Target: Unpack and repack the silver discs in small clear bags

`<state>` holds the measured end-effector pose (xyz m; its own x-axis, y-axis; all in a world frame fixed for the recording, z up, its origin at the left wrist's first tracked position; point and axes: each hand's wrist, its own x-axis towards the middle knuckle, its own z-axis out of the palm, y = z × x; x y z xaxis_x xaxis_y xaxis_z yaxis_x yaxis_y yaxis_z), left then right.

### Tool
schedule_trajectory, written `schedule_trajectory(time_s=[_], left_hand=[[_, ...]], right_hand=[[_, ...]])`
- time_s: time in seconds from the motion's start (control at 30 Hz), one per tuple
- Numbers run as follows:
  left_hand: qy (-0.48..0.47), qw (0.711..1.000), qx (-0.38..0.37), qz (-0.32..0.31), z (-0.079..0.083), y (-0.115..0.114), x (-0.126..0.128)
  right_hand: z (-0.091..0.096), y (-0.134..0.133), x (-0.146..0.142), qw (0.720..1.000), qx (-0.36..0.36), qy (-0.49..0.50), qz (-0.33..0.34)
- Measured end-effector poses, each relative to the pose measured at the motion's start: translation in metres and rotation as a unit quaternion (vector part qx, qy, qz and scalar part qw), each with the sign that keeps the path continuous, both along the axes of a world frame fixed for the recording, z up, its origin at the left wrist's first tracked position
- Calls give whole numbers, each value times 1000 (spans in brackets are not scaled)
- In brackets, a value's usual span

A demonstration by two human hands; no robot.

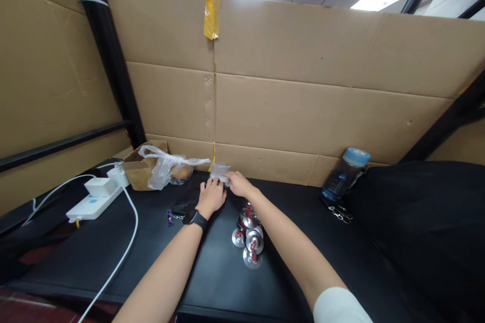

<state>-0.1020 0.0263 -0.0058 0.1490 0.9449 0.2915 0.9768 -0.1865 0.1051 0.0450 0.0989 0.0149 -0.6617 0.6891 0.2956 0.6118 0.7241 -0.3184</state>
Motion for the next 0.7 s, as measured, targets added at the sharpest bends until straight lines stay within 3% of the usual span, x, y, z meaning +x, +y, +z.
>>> schedule_trajectory(time_s=[0.2, 0.37, 0.7], left_hand=[[4, 1000, -27, -4, 3, -6, 2], [3, 1000, -27, -2, 1, -7, 2], [1, 999, -33, 4, -5, 0, -1]], right_hand=[[6, -8, -1, 992, 33, -113, -41], [20, -13, -12, 974, 101, -201, -28], [27, -8, -35, 962, 108, -237, -86]])
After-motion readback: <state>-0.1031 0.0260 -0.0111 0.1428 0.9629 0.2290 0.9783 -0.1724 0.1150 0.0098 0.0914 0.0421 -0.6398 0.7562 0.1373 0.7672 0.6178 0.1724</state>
